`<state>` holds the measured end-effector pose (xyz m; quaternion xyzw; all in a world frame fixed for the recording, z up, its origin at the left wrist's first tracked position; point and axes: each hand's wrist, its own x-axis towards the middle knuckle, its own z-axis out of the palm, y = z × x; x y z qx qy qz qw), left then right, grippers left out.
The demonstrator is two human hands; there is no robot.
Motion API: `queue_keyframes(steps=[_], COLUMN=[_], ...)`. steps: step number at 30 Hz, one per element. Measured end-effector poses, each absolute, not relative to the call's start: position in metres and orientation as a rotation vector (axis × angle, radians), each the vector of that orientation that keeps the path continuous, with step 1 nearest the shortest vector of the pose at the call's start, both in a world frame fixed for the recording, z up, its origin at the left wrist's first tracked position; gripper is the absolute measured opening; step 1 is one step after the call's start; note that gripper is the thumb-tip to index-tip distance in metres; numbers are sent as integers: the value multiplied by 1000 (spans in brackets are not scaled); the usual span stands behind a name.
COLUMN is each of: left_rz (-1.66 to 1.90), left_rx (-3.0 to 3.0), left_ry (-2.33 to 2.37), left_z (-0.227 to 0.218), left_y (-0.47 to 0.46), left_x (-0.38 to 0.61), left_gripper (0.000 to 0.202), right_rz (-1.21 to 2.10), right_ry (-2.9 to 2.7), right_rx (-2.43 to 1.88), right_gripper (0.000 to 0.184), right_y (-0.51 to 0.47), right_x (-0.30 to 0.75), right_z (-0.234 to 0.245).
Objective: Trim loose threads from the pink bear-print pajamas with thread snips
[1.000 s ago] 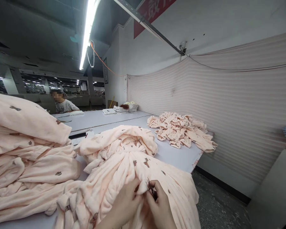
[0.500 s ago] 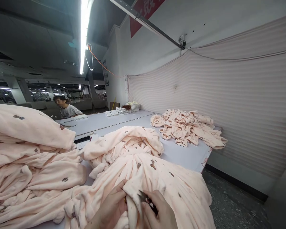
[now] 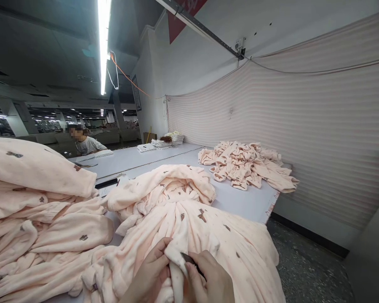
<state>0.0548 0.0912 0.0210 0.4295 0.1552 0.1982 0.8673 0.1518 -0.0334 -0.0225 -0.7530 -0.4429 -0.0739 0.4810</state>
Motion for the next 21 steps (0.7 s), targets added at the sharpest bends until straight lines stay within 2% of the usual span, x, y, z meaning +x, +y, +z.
queue_keyframes(steps=[5, 7, 10, 13, 17, 21], left_rz=[400, 460, 592, 573, 275, 231], left_rx=[950, 1024, 1389, 1726, 1401, 1189], left_ry=[317, 324, 324, 326, 619, 649], left_z=[17, 14, 16, 25, 37, 41], left_y=[94, 96, 100, 105, 109, 113], left_x=[55, 53, 47, 44, 51, 59], left_gripper=[13, 26, 39, 30, 24, 20], right_rz=[-141, -123, -92, -142, -170, -8], right_ry=[-1000, -950, -907, -910, -905, -876], right_rx=[-1802, -1797, -1792, -1743, -1773, -1904], right_gripper=[25, 30, 16, 20, 17, 9], right_y=[-32, -32, -31, -31, -26, -23], right_x=[148, 146, 150, 165, 185, 187], right_z=[-28, -35, -43, -40, -20, -4])
